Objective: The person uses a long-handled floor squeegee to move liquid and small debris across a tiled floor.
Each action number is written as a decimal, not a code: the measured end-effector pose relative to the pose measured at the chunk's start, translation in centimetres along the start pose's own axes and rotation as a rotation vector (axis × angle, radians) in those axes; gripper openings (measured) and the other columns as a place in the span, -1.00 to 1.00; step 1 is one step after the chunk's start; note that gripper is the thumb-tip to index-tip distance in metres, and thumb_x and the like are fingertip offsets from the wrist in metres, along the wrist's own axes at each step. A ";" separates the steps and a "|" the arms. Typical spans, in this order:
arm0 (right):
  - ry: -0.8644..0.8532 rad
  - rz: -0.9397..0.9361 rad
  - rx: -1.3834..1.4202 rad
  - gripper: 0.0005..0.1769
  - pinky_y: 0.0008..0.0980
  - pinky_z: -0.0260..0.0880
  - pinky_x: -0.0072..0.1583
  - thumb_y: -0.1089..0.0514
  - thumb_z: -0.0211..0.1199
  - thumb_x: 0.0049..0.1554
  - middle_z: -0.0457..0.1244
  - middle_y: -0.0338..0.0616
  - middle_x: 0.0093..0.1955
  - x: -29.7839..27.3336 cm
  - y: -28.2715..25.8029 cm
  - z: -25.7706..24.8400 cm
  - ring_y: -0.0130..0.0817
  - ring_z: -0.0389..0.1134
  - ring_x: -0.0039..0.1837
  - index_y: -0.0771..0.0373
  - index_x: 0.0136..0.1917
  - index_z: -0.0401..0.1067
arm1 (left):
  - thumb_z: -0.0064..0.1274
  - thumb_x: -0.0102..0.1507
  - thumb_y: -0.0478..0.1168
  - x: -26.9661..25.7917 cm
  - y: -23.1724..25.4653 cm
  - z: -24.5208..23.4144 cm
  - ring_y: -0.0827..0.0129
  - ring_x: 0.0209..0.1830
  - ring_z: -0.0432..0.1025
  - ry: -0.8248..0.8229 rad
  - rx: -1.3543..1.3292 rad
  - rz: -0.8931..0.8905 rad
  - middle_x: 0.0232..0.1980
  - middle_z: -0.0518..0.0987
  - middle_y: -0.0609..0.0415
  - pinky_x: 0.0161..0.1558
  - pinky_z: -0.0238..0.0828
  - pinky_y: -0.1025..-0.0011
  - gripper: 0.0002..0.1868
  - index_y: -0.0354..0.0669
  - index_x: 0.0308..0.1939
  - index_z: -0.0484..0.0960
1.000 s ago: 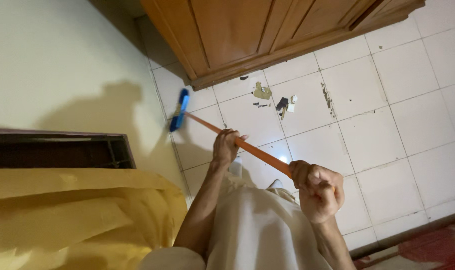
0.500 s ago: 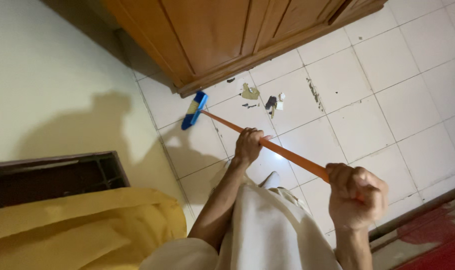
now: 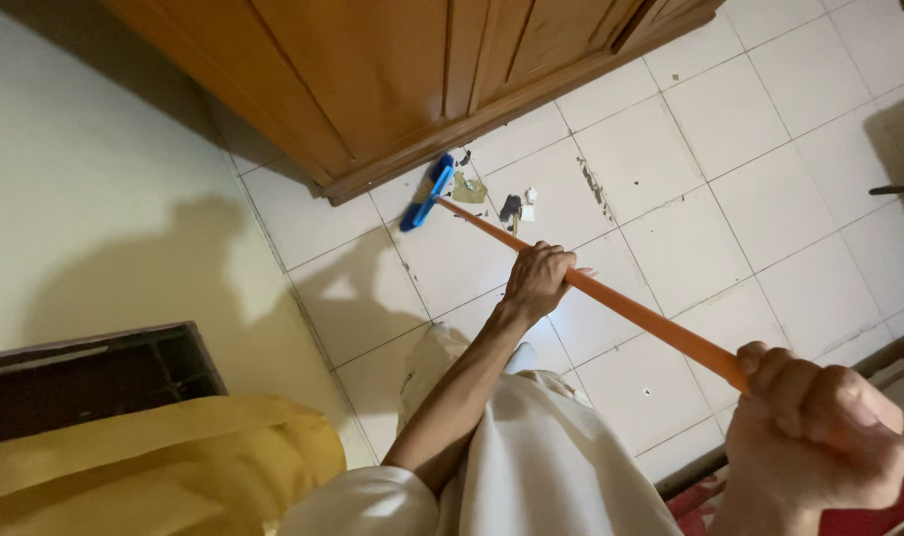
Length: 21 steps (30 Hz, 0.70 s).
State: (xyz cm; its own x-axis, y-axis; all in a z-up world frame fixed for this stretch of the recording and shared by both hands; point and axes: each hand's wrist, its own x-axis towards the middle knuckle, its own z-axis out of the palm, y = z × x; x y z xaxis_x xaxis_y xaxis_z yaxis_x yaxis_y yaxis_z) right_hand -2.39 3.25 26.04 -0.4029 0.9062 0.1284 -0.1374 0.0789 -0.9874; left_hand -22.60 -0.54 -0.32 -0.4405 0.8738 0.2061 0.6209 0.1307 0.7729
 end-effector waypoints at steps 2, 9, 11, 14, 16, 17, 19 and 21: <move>-0.023 0.019 -0.004 -0.53 -0.19 0.06 -0.12 -0.04 -0.15 0.13 -0.26 -0.27 -0.62 0.2 -0.5 -0.3 -0.36 -0.27 -0.49 0.06 -0.53 -0.18 | 0.05 0.35 0.08 -0.5 0.4 -0.5 0.10 -0.44 0.38 -0.027 0.010 -0.028 -0.50 0.53 -0.09 -0.17 0.34 0.12 -0.50 -0.17 -0.56 0.50; -0.110 0.060 0.162 -0.53 -0.24 -0.07 -0.23 -0.04 -0.12 0.15 -0.23 -0.31 -0.59 0.5 1.8 -0.5 -0.39 -0.29 -0.46 0.06 -0.52 -0.13 | 0.12 0.29 0.09 -3.6 -0.5 -2.5 0.15 -0.42 0.39 -0.064 0.122 -0.200 -0.49 0.57 -0.02 -0.15 0.36 0.13 -0.52 -0.14 -0.58 0.52; -0.120 0.090 0.230 -0.56 -0.19 -0.03 -0.22 -0.06 -0.15 0.12 -0.22 -0.34 -0.58 0.7 3.1 -0.7 -0.40 -0.28 -0.48 0.03 -0.53 -0.11 | 0.14 0.29 0.08 -4.7 -1.1 -3.2 0.15 -0.39 0.40 -0.043 0.153 -0.235 -0.48 0.58 -0.03 -0.14 0.34 0.12 -0.52 -0.17 -0.57 0.53; -0.212 0.090 0.389 -0.54 -0.22 0.02 -0.23 -0.05 -0.14 0.20 -0.20 -0.36 -0.58 0.5 6.1 -0.3 -0.42 -0.23 -0.47 0.02 -0.51 -0.06 | 0.12 0.30 0.08 -6.4 -2.7 -3.9 0.16 -0.39 0.42 -0.032 0.173 -0.298 -0.44 0.59 -0.03 -0.13 0.33 0.12 -0.55 -0.19 -0.50 0.57; -0.271 0.091 0.430 -0.51 -0.24 0.05 -0.21 -0.04 -0.14 0.26 -0.18 -0.35 -0.57 0.4 7.3 0.0 -0.41 -0.19 -0.45 0.04 -0.49 -0.03 | 0.10 0.31 0.09 -7.3 -3.8 -4.1 0.14 -0.38 0.43 -0.032 0.191 -0.329 -0.44 0.59 -0.05 -0.10 0.34 0.12 -0.55 -0.20 -0.48 0.59; -0.282 0.105 0.413 -0.50 -0.23 0.07 -0.17 -0.05 -0.16 0.27 -0.17 -0.34 -0.56 0.2 7.8 0.6 -0.39 -0.17 -0.44 0.05 -0.48 -0.01 | 0.11 0.32 0.10 -7.8 -4.4 -4.3 0.12 -0.36 0.43 -0.032 0.207 -0.339 -0.45 0.58 -0.07 -0.08 0.36 0.12 -0.52 -0.22 -0.49 0.59; -0.312 0.089 0.346 -0.54 -0.20 0.08 -0.14 -0.03 -0.15 0.25 -0.16 -0.30 -0.56 -0.2 8.3 1.8 -0.37 -0.16 -0.44 0.06 -0.46 0.00 | 0.10 0.32 0.11 -8.0 -5.1 -4.1 0.10 -0.34 0.44 -0.033 0.226 -0.364 -0.44 0.58 -0.08 -0.04 0.38 0.12 -0.51 -0.22 -0.50 0.59; -0.350 0.032 0.253 -0.63 -0.16 0.08 -0.14 0.01 -0.10 0.19 -0.14 -0.26 -0.59 -0.6 8.1 2.6 -0.35 -0.17 -0.45 0.06 -0.42 -0.03 | 0.07 0.31 0.10 -7.7 -5.8 -3.7 0.12 -0.31 0.46 -0.037 0.232 -0.401 -0.43 0.58 -0.07 0.00 0.40 0.13 -0.54 -0.20 -0.49 0.59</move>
State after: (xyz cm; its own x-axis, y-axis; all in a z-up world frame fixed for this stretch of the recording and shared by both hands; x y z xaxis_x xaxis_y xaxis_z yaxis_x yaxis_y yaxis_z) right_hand -5.59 2.25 18.16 -0.6876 0.7072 0.1646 -0.3193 -0.0909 -0.9433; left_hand -25.20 -9.78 -4.22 -0.6545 0.7485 -0.1066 0.5366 0.5592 0.6320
